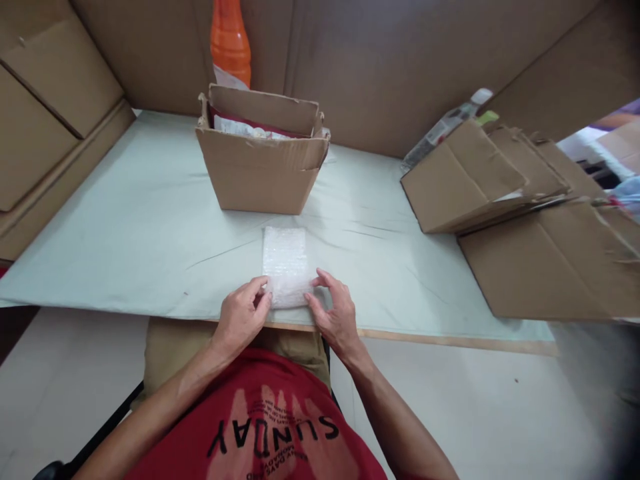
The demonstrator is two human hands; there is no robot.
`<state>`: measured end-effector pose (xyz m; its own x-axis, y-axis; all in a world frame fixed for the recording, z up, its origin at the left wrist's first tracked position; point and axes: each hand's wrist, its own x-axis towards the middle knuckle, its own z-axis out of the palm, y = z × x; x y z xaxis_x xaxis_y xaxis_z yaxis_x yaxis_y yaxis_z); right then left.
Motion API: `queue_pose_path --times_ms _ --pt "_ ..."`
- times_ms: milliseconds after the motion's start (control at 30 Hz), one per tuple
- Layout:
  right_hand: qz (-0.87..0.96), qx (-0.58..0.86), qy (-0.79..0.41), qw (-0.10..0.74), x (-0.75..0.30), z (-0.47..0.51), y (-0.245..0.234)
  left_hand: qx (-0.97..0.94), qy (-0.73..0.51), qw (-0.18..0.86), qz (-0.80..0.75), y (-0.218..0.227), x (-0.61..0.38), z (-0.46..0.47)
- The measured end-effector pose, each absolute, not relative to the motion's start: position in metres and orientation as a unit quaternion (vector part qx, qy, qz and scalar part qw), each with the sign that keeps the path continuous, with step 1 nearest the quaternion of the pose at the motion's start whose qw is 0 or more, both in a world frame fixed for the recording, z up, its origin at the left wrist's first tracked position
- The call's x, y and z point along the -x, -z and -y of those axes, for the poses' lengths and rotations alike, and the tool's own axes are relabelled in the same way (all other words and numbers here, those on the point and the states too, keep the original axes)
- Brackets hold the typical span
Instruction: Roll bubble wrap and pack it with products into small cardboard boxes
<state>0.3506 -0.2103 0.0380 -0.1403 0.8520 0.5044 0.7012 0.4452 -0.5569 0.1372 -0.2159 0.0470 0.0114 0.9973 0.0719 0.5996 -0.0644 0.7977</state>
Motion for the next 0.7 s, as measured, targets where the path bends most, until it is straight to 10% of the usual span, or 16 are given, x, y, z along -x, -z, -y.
queue_pose_path --times_ms 333,700 --pt "0.879 0.409 -0.084 0.229 -0.349 0.217 -0.044 -0.683 -0.283 0.231 -0.632 -0.042 -0.136 0.204" --pt "0.831 0.420 -0.230 0.282 -0.342 0.207 -0.049 -0.772 -0.362 0.203 -0.481 -0.049 -0.123 0.231"
